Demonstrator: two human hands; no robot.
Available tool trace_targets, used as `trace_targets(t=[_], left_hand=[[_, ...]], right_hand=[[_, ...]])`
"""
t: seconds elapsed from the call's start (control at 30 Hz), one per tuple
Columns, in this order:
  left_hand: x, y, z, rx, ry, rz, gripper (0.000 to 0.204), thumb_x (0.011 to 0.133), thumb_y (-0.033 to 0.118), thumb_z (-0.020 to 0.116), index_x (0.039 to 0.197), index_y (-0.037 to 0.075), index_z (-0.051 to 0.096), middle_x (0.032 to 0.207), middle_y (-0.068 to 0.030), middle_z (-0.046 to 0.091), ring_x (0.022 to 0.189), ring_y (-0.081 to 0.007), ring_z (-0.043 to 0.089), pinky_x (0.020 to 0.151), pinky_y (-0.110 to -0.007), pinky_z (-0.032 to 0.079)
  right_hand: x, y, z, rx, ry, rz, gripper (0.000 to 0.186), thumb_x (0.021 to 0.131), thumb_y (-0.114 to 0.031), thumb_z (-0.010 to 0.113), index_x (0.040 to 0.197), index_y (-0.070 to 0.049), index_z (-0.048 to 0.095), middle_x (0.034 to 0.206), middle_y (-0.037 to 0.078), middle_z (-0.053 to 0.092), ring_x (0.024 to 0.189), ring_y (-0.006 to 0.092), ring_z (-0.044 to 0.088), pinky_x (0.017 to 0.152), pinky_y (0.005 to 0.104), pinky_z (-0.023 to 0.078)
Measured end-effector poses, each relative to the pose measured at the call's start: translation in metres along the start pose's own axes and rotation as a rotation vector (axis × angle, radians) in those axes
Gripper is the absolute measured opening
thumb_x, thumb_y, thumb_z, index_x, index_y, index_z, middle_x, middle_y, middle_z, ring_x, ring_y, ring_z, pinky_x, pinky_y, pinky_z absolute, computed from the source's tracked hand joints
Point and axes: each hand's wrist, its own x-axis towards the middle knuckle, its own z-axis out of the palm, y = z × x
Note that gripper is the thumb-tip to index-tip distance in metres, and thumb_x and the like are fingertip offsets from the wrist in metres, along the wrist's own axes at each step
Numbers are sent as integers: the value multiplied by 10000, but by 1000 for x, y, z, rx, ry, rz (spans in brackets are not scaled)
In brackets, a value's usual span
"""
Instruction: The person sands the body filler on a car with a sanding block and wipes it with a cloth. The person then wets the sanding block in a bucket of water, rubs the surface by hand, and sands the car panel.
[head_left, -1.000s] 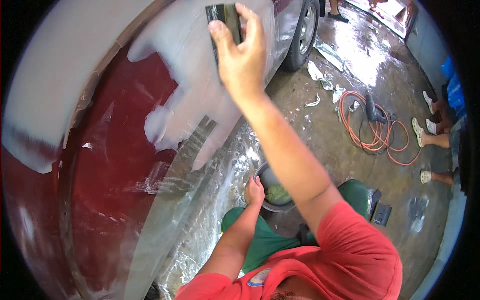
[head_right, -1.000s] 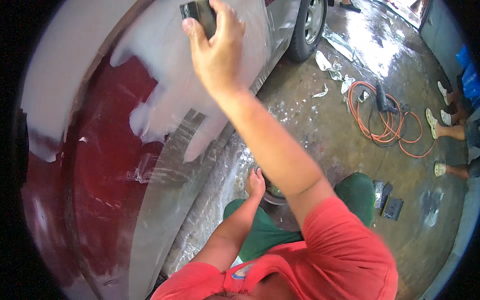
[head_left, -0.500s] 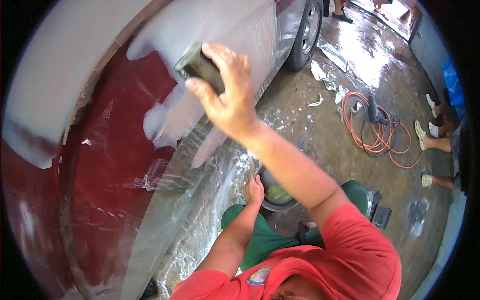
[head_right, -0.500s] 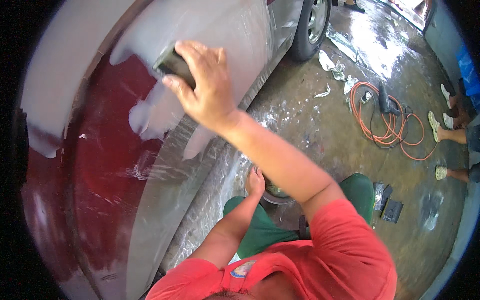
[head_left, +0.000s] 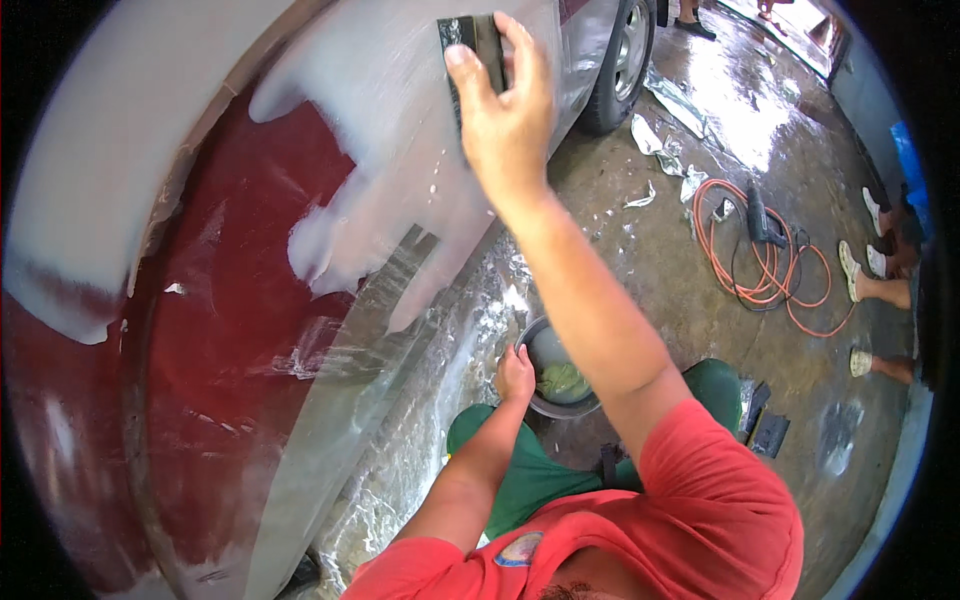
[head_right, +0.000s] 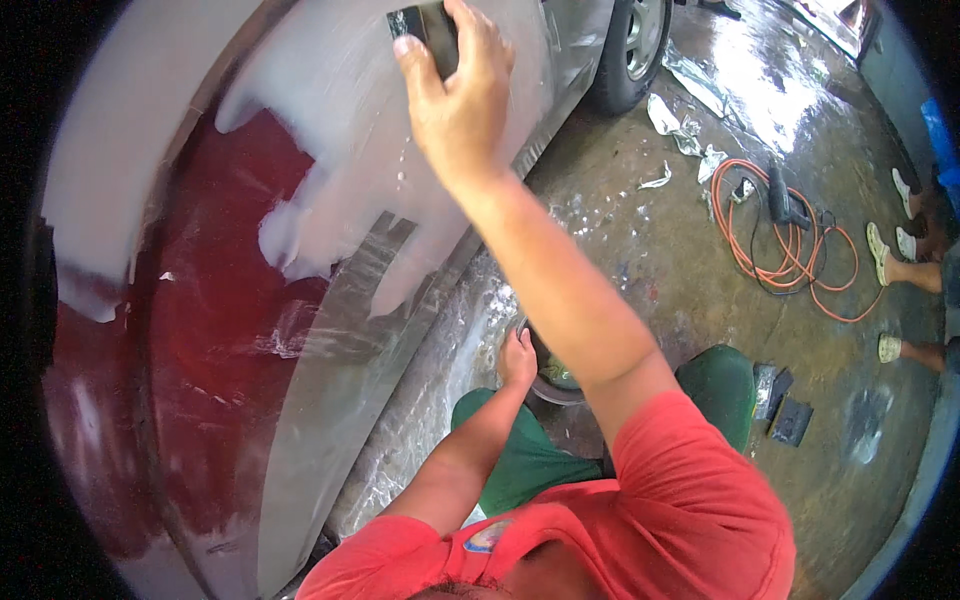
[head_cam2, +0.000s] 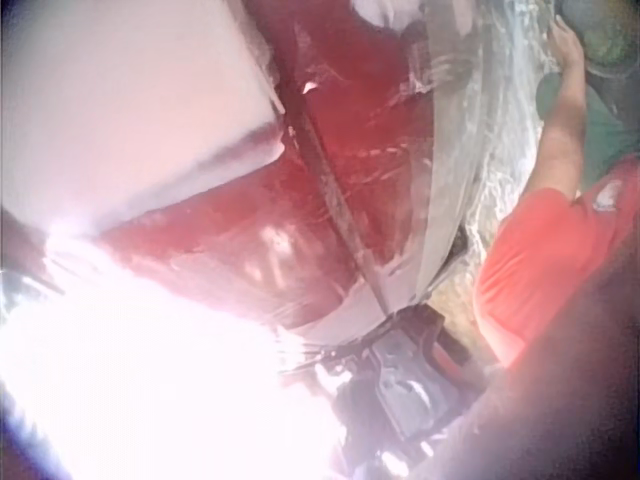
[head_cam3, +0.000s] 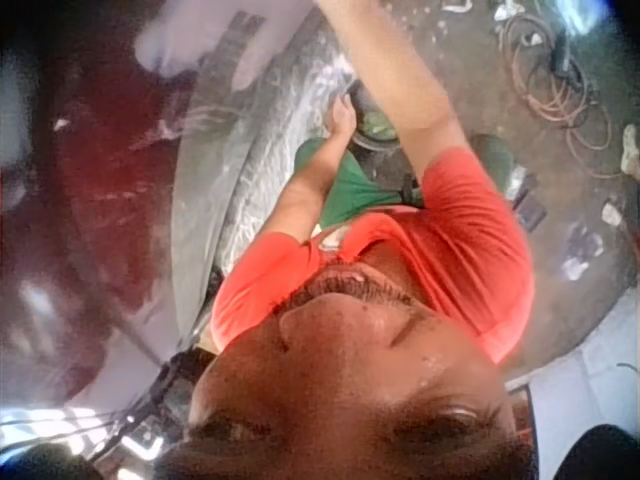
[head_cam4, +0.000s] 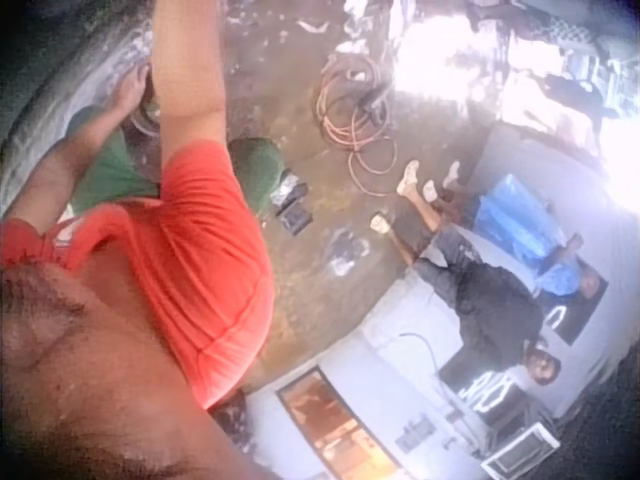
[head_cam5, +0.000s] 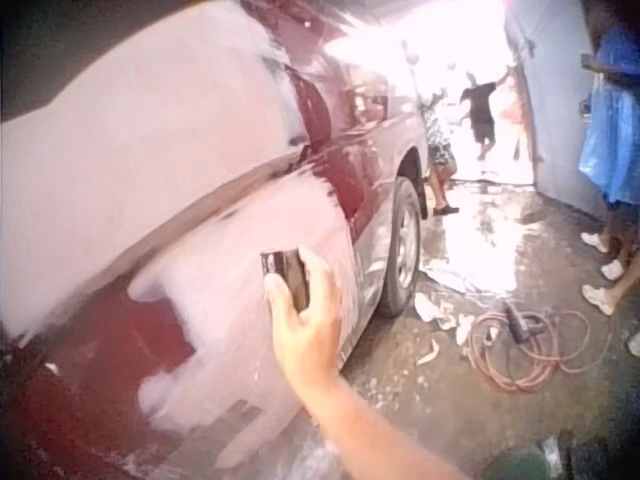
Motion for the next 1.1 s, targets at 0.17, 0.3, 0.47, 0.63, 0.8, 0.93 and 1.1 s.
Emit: trace_targets(t=[0.17, 0.3, 0.47, 0.63, 0.8, 0.93, 1.1], left_hand=[[1, -8, -2, 32, 2, 65, 428, 1016, 418, 434, 1189, 64, 602, 1062, -239, 682, 962, -444, 655, 801, -561, 512], [3, -2, 0, 39, -12, -28, 427, 1014, 425, 434, 1198, 76, 597, 1053, -227, 688, 954, -436, 660, 781, -564, 512], [0, -10, 4, 10, -8, 3, 417, 1016, 424, 435, 1160, 72, 608, 1032, -232, 691, 934, -439, 663, 765, -567, 512], [3, -6, 5, 5, 32, 5, 401, 1016, 420, 436, 1139, 76, 602, 999, -240, 692, 921, -448, 661, 768, -572, 510], [4, -8, -1, -15, 25, -4, 400, 1016, 420, 437, 1127, 74, 604, 987, -247, 692, 918, -456, 659, 771, -576, 509], [3, -6, -1, -1, 53, 11, 408, 1019, 416, 434, 1143, 64, 601, 1025, -251, 686, 949, -451, 654, 790, -572, 509], [1, -4, -2, 12, 49, 1, 435, 1021, 422, 431, 1165, 46, 597, 1063, -247, 682, 971, -441, 653, 810, -564, 511]], right_hand=[[-60, -25, -8, 30, -246, -345, 483, 812, -210, 777, 1207, -14, 579, 1236, 176, 614, 1160, 339, 574, 961, 457, 418], [-8, -4, 3, 58, -80, -146, 461, 814, -194, 774, 1190, -21, 571, 1165, 167, 619, 1073, 363, 578, 927, 458, 430], [-63, -26, -2, 53, -134, -305, 515, 796, -183, 798, 1208, 1, 551, 1173, 160, 623, 1028, 345, 591, 924, 434, 404], [-1, -37, 25, 98, -54, -394, 473, 787, -163, 795, 1176, -8, 574, 1098, 140, 651, 985, 306, 600, 877, 415, 393], [-63, -20, -1, 59, -203, -392, 536, 817, -229, 780, 1265, -10, 585, 1224, 145, 636, 1025, 313, 594, 945, 395, 387], [-21, -31, 15, 53, -191, -485, 500, 815, -224, 776, 1232, -9, 603, 1175, 130, 643, 1023, 301, 577, 913, 407, 388], [-30, -28, 8, 71, -170, -487, 492, 818, -221, 767, 1241, -25, 610, 1167, 123, 641, 1011, 284, 576, 898, 409, 386]])
